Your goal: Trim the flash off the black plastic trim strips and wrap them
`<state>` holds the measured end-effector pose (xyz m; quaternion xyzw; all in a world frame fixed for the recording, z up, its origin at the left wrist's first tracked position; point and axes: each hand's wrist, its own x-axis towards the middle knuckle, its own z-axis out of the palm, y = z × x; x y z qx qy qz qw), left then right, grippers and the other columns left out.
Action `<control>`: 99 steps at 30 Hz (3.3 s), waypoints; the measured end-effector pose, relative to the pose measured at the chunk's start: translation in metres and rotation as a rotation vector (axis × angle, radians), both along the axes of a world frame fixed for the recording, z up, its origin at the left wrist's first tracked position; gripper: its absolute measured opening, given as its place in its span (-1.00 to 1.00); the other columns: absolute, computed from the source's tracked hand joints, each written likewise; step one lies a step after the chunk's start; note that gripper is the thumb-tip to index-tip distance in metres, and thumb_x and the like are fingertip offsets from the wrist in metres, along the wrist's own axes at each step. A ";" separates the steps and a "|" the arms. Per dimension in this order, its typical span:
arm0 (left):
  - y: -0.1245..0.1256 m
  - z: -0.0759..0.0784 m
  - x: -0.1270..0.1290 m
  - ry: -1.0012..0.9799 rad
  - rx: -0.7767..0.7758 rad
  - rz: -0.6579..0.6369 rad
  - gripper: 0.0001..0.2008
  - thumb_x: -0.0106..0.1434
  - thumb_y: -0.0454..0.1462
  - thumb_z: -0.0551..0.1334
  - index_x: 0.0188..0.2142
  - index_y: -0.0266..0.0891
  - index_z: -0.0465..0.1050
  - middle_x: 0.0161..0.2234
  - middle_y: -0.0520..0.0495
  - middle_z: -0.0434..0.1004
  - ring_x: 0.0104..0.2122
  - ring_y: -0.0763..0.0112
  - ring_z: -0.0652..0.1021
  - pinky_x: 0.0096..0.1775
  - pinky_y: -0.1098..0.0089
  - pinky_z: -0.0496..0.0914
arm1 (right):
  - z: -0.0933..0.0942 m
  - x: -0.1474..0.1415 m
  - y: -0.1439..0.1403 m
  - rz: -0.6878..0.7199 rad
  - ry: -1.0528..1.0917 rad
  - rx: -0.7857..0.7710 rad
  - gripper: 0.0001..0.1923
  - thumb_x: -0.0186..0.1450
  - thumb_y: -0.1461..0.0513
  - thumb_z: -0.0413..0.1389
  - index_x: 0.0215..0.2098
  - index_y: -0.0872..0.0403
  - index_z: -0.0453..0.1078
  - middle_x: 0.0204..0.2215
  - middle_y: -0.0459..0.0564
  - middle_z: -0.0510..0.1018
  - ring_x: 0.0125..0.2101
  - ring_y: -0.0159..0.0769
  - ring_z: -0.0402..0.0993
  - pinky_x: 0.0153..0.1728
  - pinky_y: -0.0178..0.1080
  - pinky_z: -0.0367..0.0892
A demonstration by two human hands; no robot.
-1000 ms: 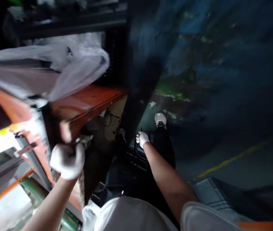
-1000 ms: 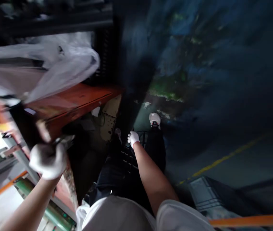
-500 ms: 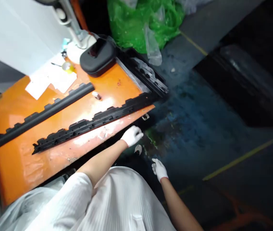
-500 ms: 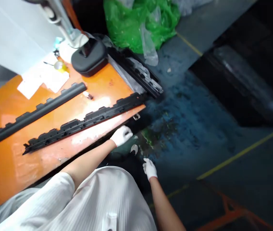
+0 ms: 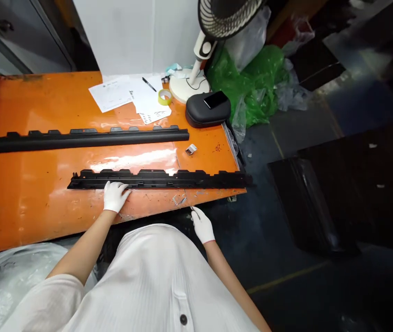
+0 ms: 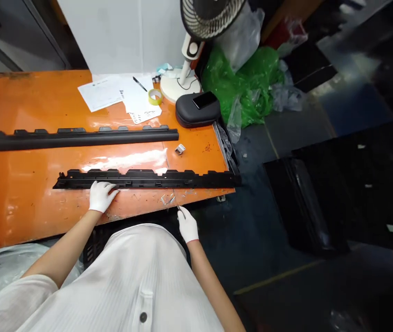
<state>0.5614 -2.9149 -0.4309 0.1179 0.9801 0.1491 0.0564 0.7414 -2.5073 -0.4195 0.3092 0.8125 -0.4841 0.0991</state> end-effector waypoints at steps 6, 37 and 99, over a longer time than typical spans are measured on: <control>0.019 -0.003 0.032 -0.093 0.027 0.015 -0.64 0.52 -0.07 0.20 -0.15 -0.13 0.78 -0.20 -0.25 0.74 -0.17 -0.04 0.62 0.00 -0.04 0.36 | 0.024 -0.070 -0.002 0.468 0.004 0.110 -0.57 0.48 0.08 0.11 0.21 -0.05 0.65 0.18 0.06 0.70 0.24 -0.02 0.57 0.39 0.01 0.34; -0.040 -0.009 0.078 -0.090 0.058 0.365 -0.52 0.26 0.15 0.51 0.04 -0.02 0.78 0.16 -0.26 0.66 0.19 -0.19 0.53 0.41 -0.26 0.12 | 0.036 -0.145 -0.077 1.032 -0.195 0.504 -0.50 0.59 0.20 0.01 0.41 0.04 0.51 0.12 0.23 0.68 0.12 0.06 0.61 0.17 -0.06 0.44; -0.055 -0.015 0.084 -0.133 0.123 0.387 -0.56 0.22 0.10 0.56 0.02 0.02 0.78 0.19 -0.21 0.65 0.26 -0.23 0.49 0.43 -0.29 0.12 | 0.031 -0.175 -0.204 0.613 -0.731 -0.400 -0.69 0.58 0.27 0.09 -0.32 0.20 0.52 -0.69 -0.05 0.44 -0.72 -0.41 0.23 -0.73 -0.34 0.08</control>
